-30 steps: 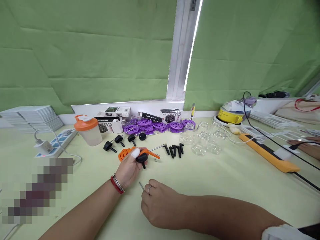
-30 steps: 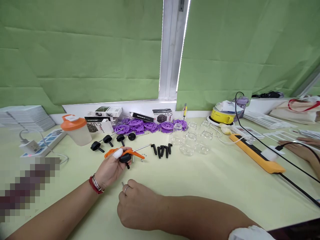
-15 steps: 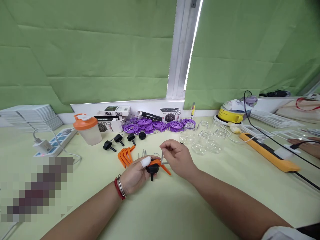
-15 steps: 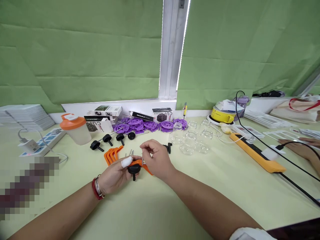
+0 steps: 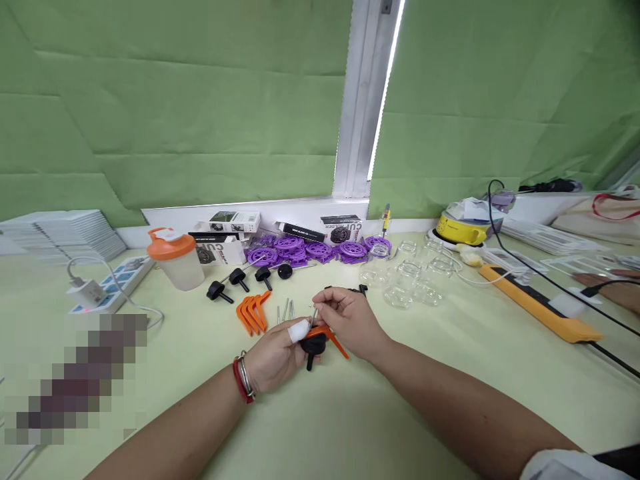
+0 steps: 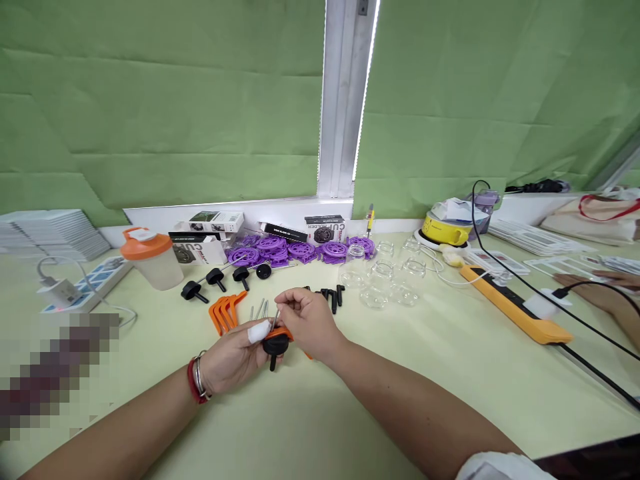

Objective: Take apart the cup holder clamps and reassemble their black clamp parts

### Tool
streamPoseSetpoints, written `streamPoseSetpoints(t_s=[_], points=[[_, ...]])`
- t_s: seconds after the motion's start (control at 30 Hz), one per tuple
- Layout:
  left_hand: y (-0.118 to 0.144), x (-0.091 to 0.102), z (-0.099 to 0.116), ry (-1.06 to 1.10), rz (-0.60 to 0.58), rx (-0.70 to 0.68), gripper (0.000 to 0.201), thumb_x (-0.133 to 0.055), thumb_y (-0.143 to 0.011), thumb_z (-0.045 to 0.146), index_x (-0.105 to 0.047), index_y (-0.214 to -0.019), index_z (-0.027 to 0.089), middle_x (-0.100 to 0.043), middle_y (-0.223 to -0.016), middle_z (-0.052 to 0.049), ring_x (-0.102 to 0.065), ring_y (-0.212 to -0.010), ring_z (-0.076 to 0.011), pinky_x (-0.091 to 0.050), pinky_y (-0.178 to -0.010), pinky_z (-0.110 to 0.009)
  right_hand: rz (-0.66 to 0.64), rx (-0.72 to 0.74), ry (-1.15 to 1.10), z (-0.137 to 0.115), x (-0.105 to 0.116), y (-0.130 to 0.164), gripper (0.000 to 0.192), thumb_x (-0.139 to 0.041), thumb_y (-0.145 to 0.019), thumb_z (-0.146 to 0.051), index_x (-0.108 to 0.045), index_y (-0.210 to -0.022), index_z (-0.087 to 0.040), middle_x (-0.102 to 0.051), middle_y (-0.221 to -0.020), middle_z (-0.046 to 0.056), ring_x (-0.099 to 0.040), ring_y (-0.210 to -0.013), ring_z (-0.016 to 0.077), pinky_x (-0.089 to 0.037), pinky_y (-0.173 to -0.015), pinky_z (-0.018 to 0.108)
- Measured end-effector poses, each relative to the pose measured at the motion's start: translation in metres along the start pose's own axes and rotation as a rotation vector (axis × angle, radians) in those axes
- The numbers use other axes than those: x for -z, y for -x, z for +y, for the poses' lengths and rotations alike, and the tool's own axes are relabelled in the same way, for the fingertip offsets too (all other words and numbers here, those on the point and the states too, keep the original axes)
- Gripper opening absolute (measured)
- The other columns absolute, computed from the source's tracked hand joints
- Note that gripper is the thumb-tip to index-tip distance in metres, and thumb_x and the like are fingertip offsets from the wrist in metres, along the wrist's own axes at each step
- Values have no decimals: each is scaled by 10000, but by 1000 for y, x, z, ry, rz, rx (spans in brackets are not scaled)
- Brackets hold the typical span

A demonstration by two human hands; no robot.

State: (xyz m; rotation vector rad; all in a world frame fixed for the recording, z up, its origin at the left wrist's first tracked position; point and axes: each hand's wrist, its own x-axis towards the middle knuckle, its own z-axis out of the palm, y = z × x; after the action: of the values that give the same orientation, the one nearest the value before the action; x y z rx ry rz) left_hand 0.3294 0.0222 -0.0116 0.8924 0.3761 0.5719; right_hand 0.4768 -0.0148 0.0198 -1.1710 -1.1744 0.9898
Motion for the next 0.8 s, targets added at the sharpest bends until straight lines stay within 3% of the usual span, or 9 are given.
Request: streamPoseSetpoints(t_s=[0.3, 0.63, 0.8], points=[[-3, 7, -3, 19, 15, -49, 159, -624, -802, 286, -667, -841, 138, -629, -845, -89, -556, -743, -186, -442, -652, -321, -97, 157, 351, 9, 3, 3, 98, -542, -775, -202, -631, -802, -170, -630, -729, 11, -570, -664, 118, -475, -630, 247], [-4, 11, -2, 56, 41, -89, 179, -599, -829, 274, -673, -909, 132, -654, -876, -91, -584, -830, -196, -440, -754, -328, -237, 377, 605, 6, 4, 7, 126, -584, -755, -125, -659, -826, -195, -639, -875, 22, -546, -867, 151, -409, -832, 316], [-5, 11, -1, 73, 110, -98, 164, -641, -797, 285, -674, -866, 139, -654, -864, -68, -582, -871, -195, -431, -820, -332, -298, 460, 827, 5, 6, 8, 295, -669, -668, -138, -608, -948, -210, -595, -1013, 29, -482, -975, 188, -334, -899, 366]])
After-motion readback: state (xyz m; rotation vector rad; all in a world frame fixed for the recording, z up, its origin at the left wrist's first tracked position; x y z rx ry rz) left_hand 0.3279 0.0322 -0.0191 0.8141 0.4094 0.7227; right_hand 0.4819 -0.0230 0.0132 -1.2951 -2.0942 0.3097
